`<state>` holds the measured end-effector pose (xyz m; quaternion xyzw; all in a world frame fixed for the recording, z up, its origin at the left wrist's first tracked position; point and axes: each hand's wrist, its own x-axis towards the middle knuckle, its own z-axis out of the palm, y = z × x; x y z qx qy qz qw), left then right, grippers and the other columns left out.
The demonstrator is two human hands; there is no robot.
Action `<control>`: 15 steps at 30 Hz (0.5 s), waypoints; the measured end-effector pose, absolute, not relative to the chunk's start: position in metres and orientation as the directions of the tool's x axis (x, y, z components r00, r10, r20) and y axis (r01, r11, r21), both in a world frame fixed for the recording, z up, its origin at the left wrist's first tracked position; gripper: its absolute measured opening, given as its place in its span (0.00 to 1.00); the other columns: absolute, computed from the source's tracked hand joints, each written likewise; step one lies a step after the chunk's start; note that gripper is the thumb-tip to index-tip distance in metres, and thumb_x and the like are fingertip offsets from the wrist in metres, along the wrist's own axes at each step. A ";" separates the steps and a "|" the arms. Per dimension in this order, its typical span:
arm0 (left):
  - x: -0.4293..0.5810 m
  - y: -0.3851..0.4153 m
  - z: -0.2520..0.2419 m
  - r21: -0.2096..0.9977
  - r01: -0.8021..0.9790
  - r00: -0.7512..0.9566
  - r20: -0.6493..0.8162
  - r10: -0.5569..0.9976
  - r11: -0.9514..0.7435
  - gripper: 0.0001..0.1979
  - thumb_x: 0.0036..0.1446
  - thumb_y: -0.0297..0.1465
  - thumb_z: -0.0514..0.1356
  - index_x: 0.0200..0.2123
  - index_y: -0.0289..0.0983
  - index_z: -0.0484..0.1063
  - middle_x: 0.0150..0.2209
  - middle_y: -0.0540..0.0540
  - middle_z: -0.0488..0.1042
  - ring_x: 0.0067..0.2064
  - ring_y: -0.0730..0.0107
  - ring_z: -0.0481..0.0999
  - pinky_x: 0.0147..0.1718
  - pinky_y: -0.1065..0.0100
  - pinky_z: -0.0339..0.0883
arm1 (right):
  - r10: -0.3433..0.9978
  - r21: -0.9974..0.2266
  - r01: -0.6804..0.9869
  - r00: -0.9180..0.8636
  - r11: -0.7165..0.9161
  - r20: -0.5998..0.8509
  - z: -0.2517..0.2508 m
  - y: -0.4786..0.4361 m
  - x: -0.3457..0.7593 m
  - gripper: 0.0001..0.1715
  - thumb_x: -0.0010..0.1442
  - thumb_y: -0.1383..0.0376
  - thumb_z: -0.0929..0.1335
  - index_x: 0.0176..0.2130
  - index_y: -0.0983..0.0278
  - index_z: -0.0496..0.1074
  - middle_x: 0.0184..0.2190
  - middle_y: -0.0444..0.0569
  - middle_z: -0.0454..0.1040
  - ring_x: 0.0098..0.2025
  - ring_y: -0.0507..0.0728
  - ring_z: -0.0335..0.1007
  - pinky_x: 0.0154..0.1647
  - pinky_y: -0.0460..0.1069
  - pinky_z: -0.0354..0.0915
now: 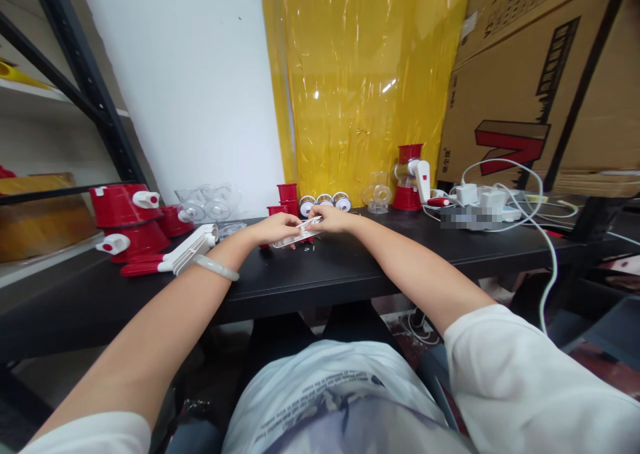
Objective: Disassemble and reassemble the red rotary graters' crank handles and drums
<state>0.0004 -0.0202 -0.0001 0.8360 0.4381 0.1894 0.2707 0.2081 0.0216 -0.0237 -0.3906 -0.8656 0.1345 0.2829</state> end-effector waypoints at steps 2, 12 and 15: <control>0.000 -0.020 0.000 0.595 0.637 0.541 0.109 0.834 -0.491 0.17 0.47 0.41 0.63 0.36 0.35 0.76 0.35 0.46 0.79 0.30 0.65 0.78 0.29 0.68 0.69 | 0.740 -0.454 0.584 -0.540 0.673 0.401 -0.024 0.022 0.208 0.13 0.55 0.61 0.73 0.38 0.65 0.71 0.36 0.46 0.75 0.38 0.53 0.69 0.37 0.46 0.60; -0.026 -0.034 0.033 0.272 0.807 0.426 0.347 0.836 -0.524 0.22 0.51 0.44 0.62 0.44 0.37 0.78 0.30 0.47 0.78 0.30 0.64 0.75 0.30 0.69 0.64 | 0.717 -0.559 0.452 -0.380 0.695 0.584 -0.025 0.034 0.208 0.22 0.60 0.50 0.70 0.45 0.63 0.69 0.35 0.45 0.73 0.35 0.52 0.68 0.39 0.48 0.64; -0.061 -0.034 0.053 0.233 0.909 0.237 0.391 0.889 -0.345 0.28 0.55 0.52 0.60 0.47 0.36 0.78 0.29 0.45 0.79 0.30 0.62 0.75 0.32 0.68 0.63 | 0.732 -0.571 0.458 -0.401 0.681 0.551 -0.026 0.034 0.207 0.19 0.63 0.51 0.68 0.42 0.63 0.70 0.32 0.44 0.73 0.33 0.51 0.68 0.37 0.47 0.64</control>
